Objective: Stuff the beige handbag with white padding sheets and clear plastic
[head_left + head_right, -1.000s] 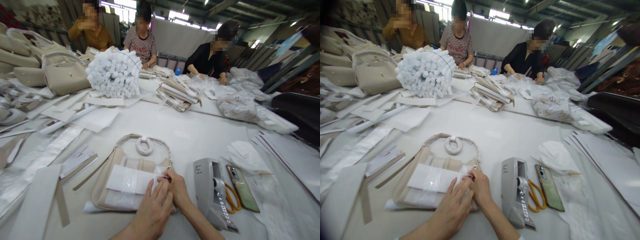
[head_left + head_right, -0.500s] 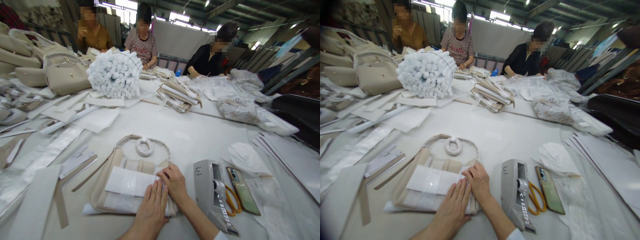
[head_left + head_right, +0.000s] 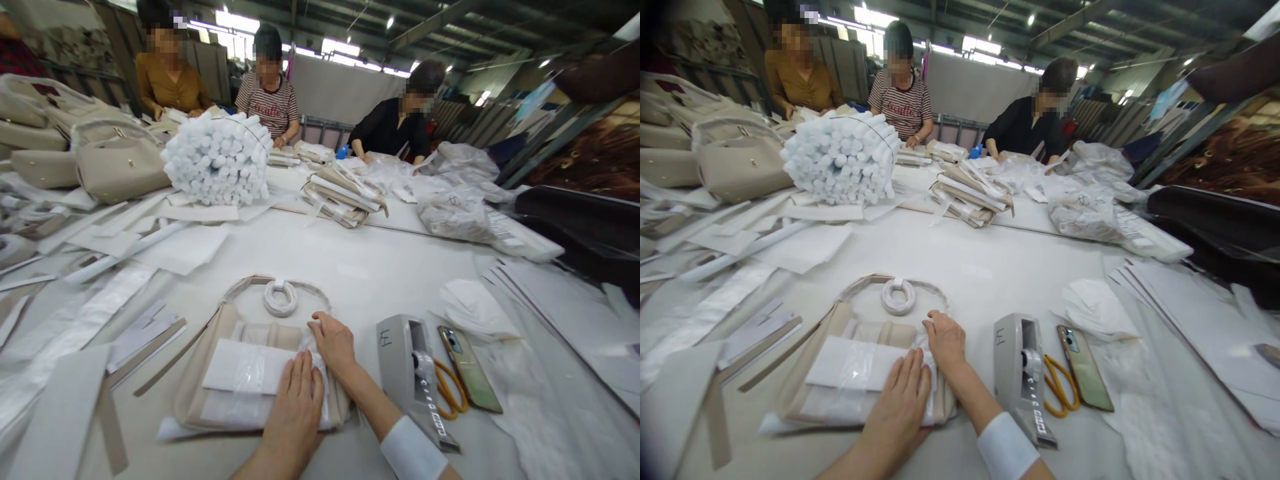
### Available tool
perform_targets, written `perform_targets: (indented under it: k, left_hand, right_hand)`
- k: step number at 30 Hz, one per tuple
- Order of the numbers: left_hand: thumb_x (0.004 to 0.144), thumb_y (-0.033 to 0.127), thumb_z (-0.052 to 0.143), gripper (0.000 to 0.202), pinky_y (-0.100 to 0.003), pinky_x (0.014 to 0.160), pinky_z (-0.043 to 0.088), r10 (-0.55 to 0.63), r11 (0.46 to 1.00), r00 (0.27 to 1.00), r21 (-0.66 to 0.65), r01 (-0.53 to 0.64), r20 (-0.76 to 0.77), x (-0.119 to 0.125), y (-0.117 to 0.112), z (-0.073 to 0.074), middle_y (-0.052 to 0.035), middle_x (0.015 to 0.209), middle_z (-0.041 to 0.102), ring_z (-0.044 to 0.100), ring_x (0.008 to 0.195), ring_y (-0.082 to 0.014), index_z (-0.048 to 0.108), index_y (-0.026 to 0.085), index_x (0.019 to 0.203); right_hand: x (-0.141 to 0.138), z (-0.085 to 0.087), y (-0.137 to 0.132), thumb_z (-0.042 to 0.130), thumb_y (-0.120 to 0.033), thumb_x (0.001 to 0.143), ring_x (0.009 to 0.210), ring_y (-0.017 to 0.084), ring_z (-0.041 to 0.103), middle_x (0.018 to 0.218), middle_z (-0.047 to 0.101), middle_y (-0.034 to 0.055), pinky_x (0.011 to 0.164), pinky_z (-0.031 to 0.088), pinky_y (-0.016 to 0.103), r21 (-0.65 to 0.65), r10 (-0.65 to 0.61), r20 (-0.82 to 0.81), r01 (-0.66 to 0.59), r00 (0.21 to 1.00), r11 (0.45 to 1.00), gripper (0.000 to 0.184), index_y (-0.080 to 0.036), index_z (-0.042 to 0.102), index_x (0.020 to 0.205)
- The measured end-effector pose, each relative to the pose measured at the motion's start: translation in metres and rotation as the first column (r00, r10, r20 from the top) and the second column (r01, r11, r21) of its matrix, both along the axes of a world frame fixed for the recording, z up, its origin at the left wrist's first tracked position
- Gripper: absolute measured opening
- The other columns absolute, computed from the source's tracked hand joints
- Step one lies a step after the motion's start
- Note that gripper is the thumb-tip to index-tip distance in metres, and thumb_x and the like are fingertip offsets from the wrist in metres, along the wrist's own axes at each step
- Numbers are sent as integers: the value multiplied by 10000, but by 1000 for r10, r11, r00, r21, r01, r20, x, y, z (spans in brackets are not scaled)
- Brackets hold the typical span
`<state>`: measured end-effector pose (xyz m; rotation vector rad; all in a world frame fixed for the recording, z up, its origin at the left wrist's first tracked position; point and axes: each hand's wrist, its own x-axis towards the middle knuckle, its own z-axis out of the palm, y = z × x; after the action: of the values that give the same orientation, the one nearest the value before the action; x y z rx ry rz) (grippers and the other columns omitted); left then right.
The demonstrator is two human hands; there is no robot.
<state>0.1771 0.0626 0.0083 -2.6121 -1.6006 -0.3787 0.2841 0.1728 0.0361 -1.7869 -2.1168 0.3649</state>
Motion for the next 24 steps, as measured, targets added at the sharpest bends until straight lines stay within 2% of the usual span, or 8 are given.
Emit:
perform_targets:
  k: [3, 5, 6, 8, 11, 14, 19, 24]
  left_hand:
    - [723, 610, 581, 770, -509, 1039, 343, -3, 1000, 999, -14, 3, 37, 1, -4, -1, -282, 1381, 393, 360, 1298, -386, 490, 58, 1252]
    - [721, 595, 594, 762, -511, 1048, 329, 5, 999, 999, -32, -4, 44, 1, -7, -3, -284, 1389, 380, 355, 1300, -391, 495, 59, 1254]
    - [712, 587, 608, 765, -512, 1053, 321, 9, 999, 999, -44, -7, 42, 1, -8, -4, -286, 1393, 373, 351, 1302, -394, 497, 58, 1254]
    - [695, 593, 622, 779, -513, 1055, 314, -2, 999, 999, -46, 4, 43, 0, -8, -6, -292, 1390, 372, 348, 1301, -401, 505, 57, 1248]
    - [692, 626, 610, 804, -517, 1057, 305, -26, 999, 999, -23, 27, 47, -1, -8, -11, -302, 1385, 372, 334, 1307, -409, 514, 49, 1243]
    - [687, 644, 606, 816, -515, 1059, 297, -31, 999, 999, -8, 32, 42, -2, -8, -13, -297, 1393, 365, 324, 1313, -408, 518, 54, 1244]
    - [701, 646, 587, 796, -505, 1060, 294, -28, 1000, 999, 5, 28, 40, -2, -9, -13, -281, 1391, 380, 345, 1305, -394, 520, 68, 1244]
    - [721, 633, 566, 774, -512, 1058, 289, -34, 999, 999, 8, 33, 42, -3, -10, -15, -278, 1391, 381, 345, 1303, -393, 513, 69, 1248]
  right_hand:
    - [41, 27, -24, 467, -279, 921, 860, 157, 635, 966, 698, 19, 785, 462, 246, 70, -36, -166, 48, 985, 996, 197, -218, 633, 1007]
    - [89, 44, -50, 462, -390, 909, 830, 178, 640, 926, 706, 27, 784, 475, 276, 119, -215, -325, 265, 921, 957, 269, -214, 658, 965]
    - [116, 51, -65, 481, -458, 882, 813, 198, 641, 909, 708, 40, 775, 481, 300, 115, -345, -382, 415, 857, 902, 324, -205, 665, 964]
    - [165, 57, -96, 520, -575, 807, 834, 245, 639, 914, 711, 74, 774, 484, 346, 34, -583, -436, 660, 686, 750, 454, -177, 677, 959]
    - [207, 50, -135, 533, -689, 714, 854, 294, 628, 862, 721, 101, 756, 481, 376, -227, -668, -397, 637, 630, 736, 580, -157, 723, 843]
    - [204, 42, -154, 530, -735, 684, 817, 282, 620, 818, 723, 91, 670, 474, 337, -395, -651, -419, 519, 633, 758, 612, -168, 744, 773]
    - [177, 51, -154, 651, -651, 650, 709, 210, 575, 754, 698, 54, 620, 417, 283, -474, -644, -510, 439, 570, 764, 506, -168, 749, 768]
    - [177, 50, -148, 752, -572, 575, 595, 154, 497, 656, 652, 36, 576, 366, 270, -555, -667, -590, 370, 455, 744, 451, -145, 736, 720]
